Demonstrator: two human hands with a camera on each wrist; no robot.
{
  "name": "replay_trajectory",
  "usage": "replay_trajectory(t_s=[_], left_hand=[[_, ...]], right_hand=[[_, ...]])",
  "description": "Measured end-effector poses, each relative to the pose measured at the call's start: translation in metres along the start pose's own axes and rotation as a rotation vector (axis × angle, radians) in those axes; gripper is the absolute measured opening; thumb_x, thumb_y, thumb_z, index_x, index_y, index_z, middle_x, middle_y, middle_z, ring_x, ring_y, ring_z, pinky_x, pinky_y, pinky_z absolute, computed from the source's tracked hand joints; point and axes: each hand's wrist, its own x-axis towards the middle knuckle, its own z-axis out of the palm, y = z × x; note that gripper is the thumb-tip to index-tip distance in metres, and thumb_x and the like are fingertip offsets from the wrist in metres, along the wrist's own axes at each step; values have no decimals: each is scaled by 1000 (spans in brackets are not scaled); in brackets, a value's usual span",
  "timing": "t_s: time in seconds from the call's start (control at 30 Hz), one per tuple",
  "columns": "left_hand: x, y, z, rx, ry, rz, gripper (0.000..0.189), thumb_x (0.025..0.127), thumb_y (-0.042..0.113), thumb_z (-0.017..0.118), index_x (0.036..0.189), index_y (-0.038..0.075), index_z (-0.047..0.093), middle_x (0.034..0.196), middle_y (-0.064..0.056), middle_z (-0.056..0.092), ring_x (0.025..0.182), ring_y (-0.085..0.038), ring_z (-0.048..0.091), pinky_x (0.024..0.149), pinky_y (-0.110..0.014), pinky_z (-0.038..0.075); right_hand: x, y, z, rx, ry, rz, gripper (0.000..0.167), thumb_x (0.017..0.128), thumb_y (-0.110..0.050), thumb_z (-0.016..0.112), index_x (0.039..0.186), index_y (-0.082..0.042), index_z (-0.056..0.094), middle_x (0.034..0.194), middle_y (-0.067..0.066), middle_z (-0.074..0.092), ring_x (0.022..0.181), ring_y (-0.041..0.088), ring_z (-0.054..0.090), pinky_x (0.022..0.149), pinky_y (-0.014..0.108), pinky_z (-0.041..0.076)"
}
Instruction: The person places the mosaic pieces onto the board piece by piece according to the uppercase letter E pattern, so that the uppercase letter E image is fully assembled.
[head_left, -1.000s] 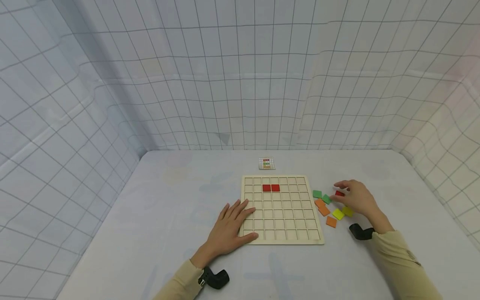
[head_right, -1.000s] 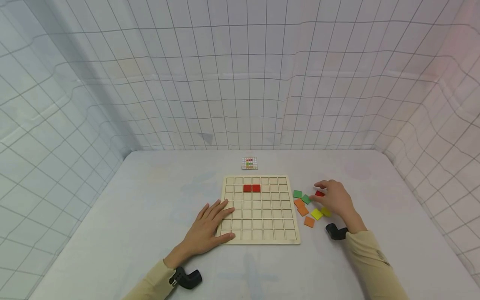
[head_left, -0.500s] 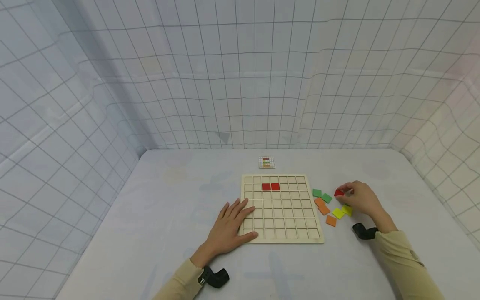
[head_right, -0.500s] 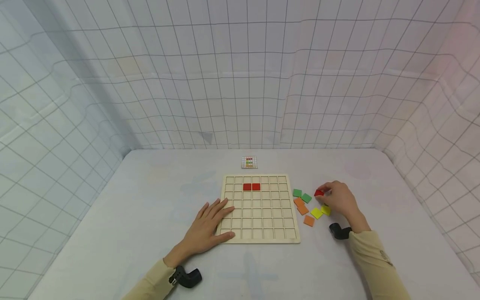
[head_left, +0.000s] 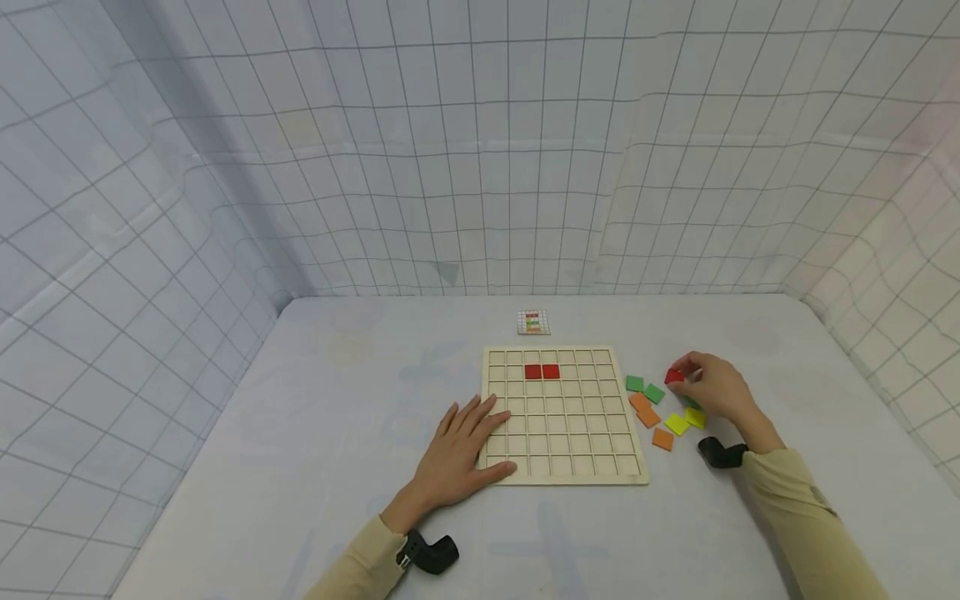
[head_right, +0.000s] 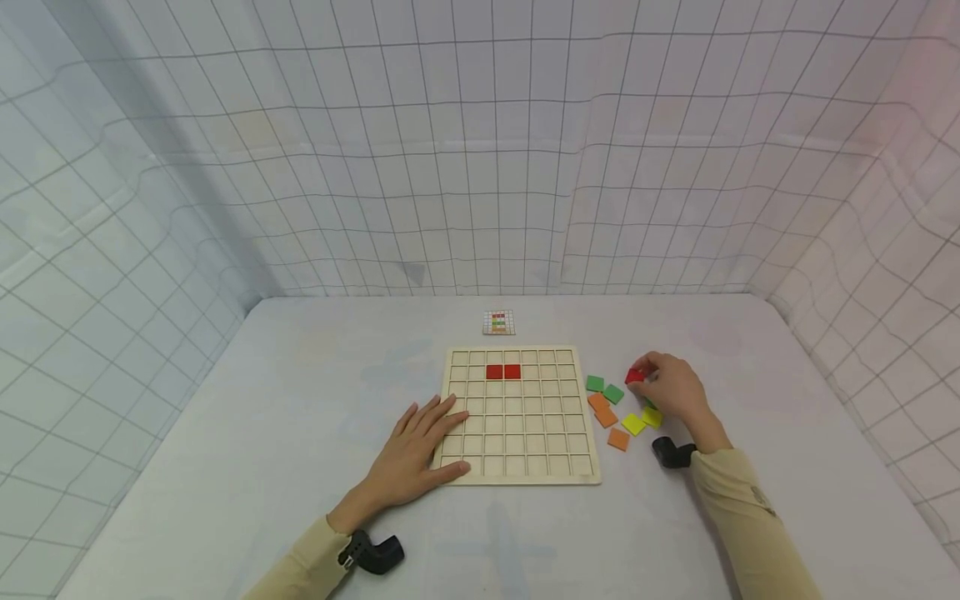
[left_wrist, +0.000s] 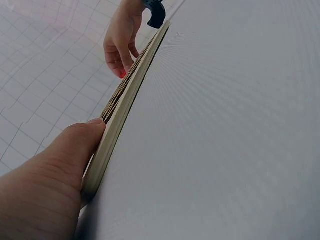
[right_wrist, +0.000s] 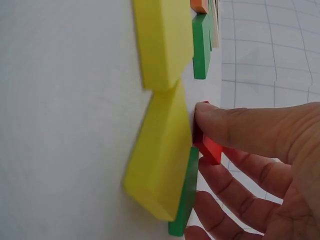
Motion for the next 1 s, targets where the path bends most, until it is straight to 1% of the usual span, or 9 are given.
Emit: replay_trajectory(t_s=[0.13,0.33,0.57,0.7,0.83,1.0], left_hand=[[0,0,0,-3,6,3,72,89,65,47,145,21,40,153,-6,26,141,-27,18,112,-49,8],[1,1,0,12,-6,-2,72,89,66,47,145,21,39,154,-5,26,141,-26,18,112,-48,8],[1,1,-1,17,-17,-5,72,89,65,47,146,22,39,154,-4,25,142,-25,16,112,-47,8],[1,2,-2,9,-19,-5,71,89,65,47,146,22,39,154,-5,25,142,-25,16,112,-48,8],[0,2,-2,11,-20,-5,71,89,64,47,146,22,39,154,-5,25,142,-26,17,112,-49,9],[0,1,-2,11,-19,-7,71,90,64,47,146,22,39,154,-5,25,141,-26,17,112,-49,10]], right_hand=[[0,-2,1,13,21,2,27,85,-16,71,103,1,59,96,19,61,88,36,58,68,44,47],[-3,-8,1,23,50,23,22,86,-14,70,101,-2,58,96,19,63,84,33,59,64,38,45],[-5,-8,1,25,68,19,16,88,-11,65,99,-2,59,95,20,63,81,32,59,60,32,43],[-5,-8,3,46,83,1,14,88,-10,65,98,-1,60,92,18,63,79,29,58,61,32,43],[-5,-15,6,96,94,-25,12,89,-9,65,97,-1,61,91,14,63,78,27,56,61,31,44],[-2,-29,9,190,91,-88,12,89,-10,66,97,-1,63,86,9,62,72,23,53,55,27,42]])
